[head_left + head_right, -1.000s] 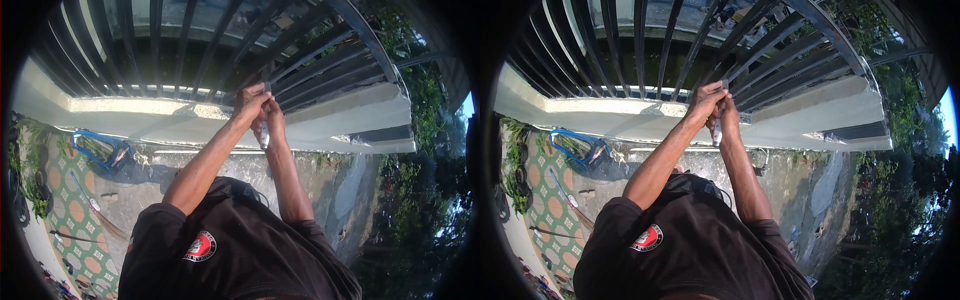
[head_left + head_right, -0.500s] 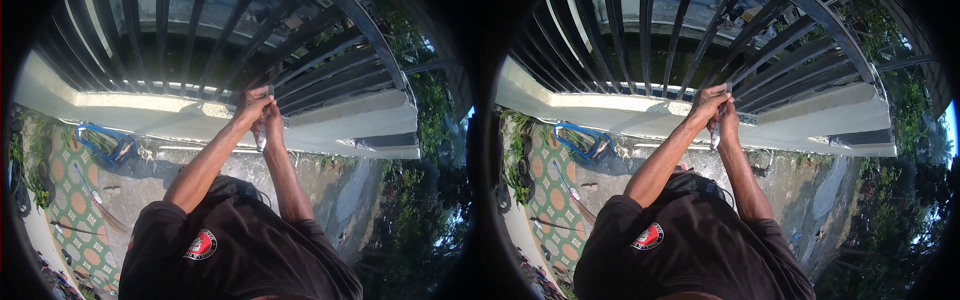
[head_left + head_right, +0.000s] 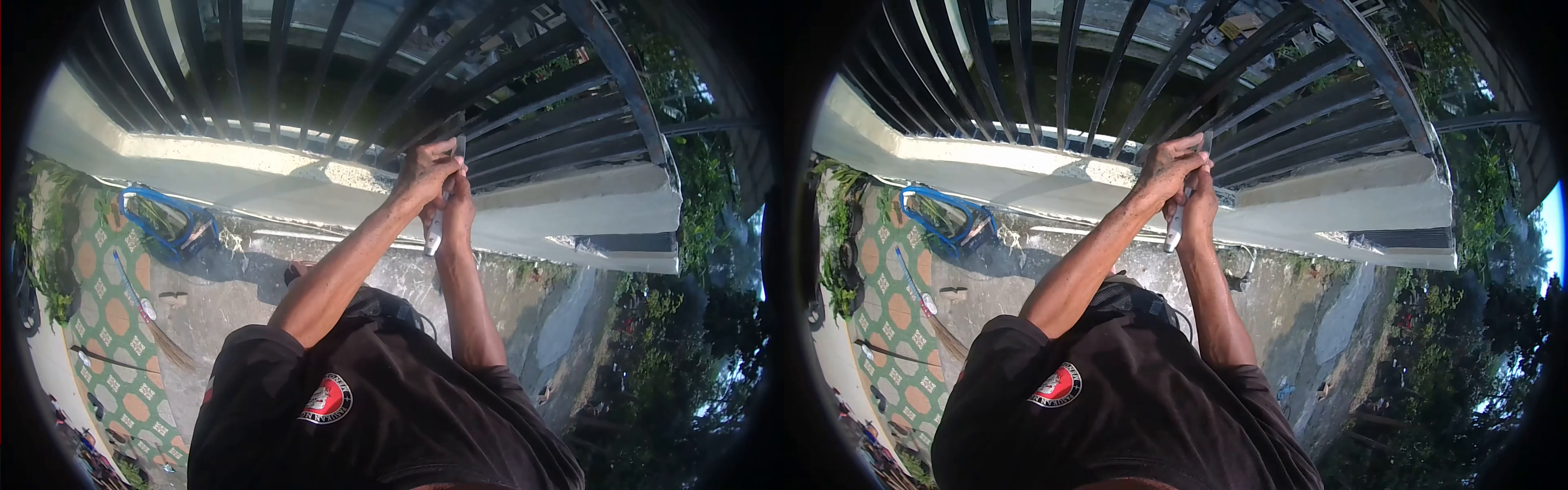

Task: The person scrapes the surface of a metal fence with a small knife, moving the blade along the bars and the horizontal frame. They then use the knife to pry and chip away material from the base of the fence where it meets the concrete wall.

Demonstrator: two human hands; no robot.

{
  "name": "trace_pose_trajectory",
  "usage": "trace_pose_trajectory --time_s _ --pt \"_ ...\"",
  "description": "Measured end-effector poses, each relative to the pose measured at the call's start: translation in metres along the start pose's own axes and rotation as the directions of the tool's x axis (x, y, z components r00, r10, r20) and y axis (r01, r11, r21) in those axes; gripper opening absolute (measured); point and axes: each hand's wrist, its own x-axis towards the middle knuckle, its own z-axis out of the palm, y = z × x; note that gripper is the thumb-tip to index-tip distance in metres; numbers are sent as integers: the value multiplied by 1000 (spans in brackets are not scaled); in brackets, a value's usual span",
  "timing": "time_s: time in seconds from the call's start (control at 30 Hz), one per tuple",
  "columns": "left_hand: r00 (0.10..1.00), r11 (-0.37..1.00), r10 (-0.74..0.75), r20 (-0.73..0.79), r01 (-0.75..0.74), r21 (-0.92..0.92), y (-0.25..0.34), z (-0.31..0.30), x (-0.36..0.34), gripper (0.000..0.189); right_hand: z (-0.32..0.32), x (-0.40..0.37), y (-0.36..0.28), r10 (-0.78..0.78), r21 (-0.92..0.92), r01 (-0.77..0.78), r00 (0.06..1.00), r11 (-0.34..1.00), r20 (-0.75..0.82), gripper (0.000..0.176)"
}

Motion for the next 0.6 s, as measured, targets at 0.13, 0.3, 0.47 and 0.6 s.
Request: trace_pose_trajectory --time_s 0.13,0.3,0.47,0.6 --pt "997 996 -64 -37 62 -61 -4 0 0 53 -6 -2 5 3 -25 -4 999 1000 -40 44" --pt "998 999 45 44 -43 -32 24 7 -11 52 1 -16 -16 -71 -40 69 996 997 -61 45" --pt "999 998 34 25 -32 -60 9 13 -3 51 -16 0 -15 45 130 -59 994 990 103 28" --pt "1000 999 17 -13 -17 -48 26 20 -4 52 -4 -14 -31 18 54 -16 1000 998 -21 28"
